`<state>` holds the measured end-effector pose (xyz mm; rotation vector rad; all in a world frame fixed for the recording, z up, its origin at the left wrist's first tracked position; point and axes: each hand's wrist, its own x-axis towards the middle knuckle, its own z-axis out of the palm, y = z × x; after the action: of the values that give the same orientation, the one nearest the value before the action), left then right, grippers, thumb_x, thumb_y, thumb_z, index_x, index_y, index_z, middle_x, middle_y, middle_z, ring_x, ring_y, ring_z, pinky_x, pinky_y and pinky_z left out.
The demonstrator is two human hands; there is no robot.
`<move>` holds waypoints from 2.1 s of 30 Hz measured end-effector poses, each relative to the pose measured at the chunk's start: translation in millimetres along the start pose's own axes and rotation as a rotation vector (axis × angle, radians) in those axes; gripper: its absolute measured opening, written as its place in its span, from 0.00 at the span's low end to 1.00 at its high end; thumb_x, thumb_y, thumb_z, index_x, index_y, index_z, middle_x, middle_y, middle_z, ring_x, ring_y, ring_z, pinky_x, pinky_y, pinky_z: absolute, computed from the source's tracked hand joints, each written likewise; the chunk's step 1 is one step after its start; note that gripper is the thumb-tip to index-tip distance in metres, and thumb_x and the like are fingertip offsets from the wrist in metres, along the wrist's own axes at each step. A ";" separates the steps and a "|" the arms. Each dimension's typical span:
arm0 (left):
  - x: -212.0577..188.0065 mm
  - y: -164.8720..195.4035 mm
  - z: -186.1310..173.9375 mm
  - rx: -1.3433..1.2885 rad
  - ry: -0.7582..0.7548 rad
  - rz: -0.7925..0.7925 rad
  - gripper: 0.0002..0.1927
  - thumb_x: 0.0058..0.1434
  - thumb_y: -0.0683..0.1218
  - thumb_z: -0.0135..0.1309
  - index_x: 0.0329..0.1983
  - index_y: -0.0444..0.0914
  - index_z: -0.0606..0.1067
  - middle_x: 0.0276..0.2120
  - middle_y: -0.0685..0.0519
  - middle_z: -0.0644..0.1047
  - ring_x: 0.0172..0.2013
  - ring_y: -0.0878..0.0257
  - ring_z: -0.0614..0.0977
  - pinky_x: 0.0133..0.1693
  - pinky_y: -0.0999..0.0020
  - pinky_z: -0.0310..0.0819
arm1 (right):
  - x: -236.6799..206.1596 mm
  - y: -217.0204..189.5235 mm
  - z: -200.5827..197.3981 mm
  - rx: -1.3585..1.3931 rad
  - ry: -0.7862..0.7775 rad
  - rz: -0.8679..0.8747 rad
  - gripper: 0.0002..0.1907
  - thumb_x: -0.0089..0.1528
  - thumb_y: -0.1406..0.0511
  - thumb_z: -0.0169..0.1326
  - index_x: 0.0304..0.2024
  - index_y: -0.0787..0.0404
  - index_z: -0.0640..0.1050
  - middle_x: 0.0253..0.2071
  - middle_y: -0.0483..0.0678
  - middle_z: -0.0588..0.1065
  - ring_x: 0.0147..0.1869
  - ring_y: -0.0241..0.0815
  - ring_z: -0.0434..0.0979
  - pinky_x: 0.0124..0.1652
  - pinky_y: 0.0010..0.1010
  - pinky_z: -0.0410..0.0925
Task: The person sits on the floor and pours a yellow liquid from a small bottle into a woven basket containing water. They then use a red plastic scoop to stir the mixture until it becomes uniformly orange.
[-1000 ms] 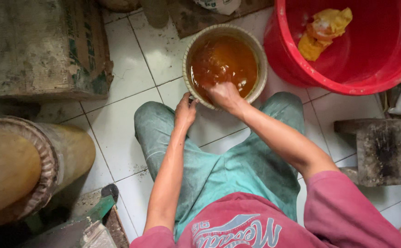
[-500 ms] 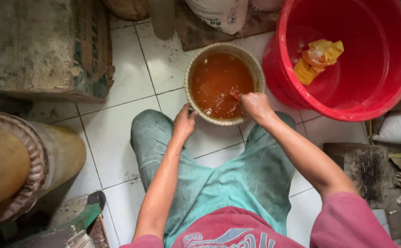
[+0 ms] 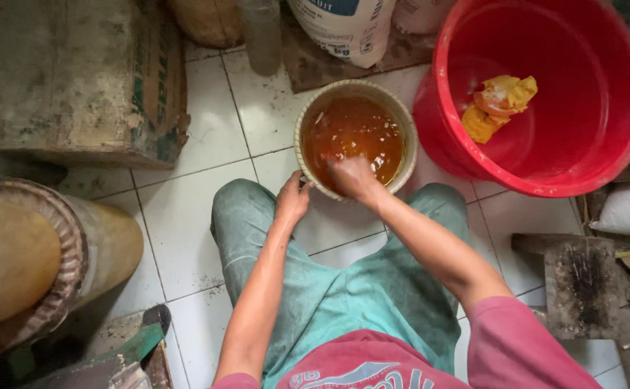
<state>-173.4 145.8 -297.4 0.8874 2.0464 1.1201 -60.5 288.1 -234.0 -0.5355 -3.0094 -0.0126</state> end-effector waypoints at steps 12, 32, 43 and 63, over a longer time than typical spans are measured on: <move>2.7 -5.8 3.7 -0.002 -0.043 -0.039 0.22 0.65 0.51 0.53 0.60 0.39 0.71 0.43 0.41 0.82 0.44 0.45 0.83 0.47 0.53 0.75 | -72.2 57.4 -15.8 -0.083 -0.317 0.114 0.07 0.60 0.63 0.55 0.37 0.55 0.83 0.25 0.53 0.80 0.32 0.52 0.84 0.29 0.45 0.74; 2.2 -0.9 2.1 -0.015 -0.025 0.001 0.21 0.65 0.50 0.54 0.60 0.39 0.72 0.43 0.41 0.82 0.43 0.45 0.84 0.46 0.53 0.76 | -14.1 0.3 1.6 0.102 -0.012 -0.003 0.09 0.59 0.64 0.54 0.40 0.58 0.81 0.22 0.55 0.77 0.27 0.55 0.81 0.26 0.46 0.71; 4.0 -7.0 5.7 -0.099 -0.017 -0.025 0.45 0.62 0.43 0.57 0.79 0.46 0.47 0.41 0.45 0.82 0.39 0.52 0.85 0.44 0.55 0.78 | -80.0 62.0 -11.8 -0.028 -0.339 0.197 0.08 0.59 0.62 0.55 0.34 0.56 0.83 0.26 0.54 0.80 0.31 0.53 0.83 0.28 0.47 0.74; -1.9 2.7 -2.4 -0.084 -0.030 -0.009 0.45 0.63 0.44 0.57 0.79 0.52 0.48 0.39 0.45 0.83 0.39 0.52 0.85 0.45 0.56 0.77 | -27.2 -4.5 -6.2 0.078 -0.052 -0.022 0.08 0.56 0.63 0.56 0.35 0.59 0.81 0.22 0.56 0.78 0.27 0.54 0.82 0.27 0.46 0.73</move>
<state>-173.5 144.3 -293.6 0.8483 1.9623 1.1721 -36.1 274.4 -230.2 -0.5024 -3.0514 0.1188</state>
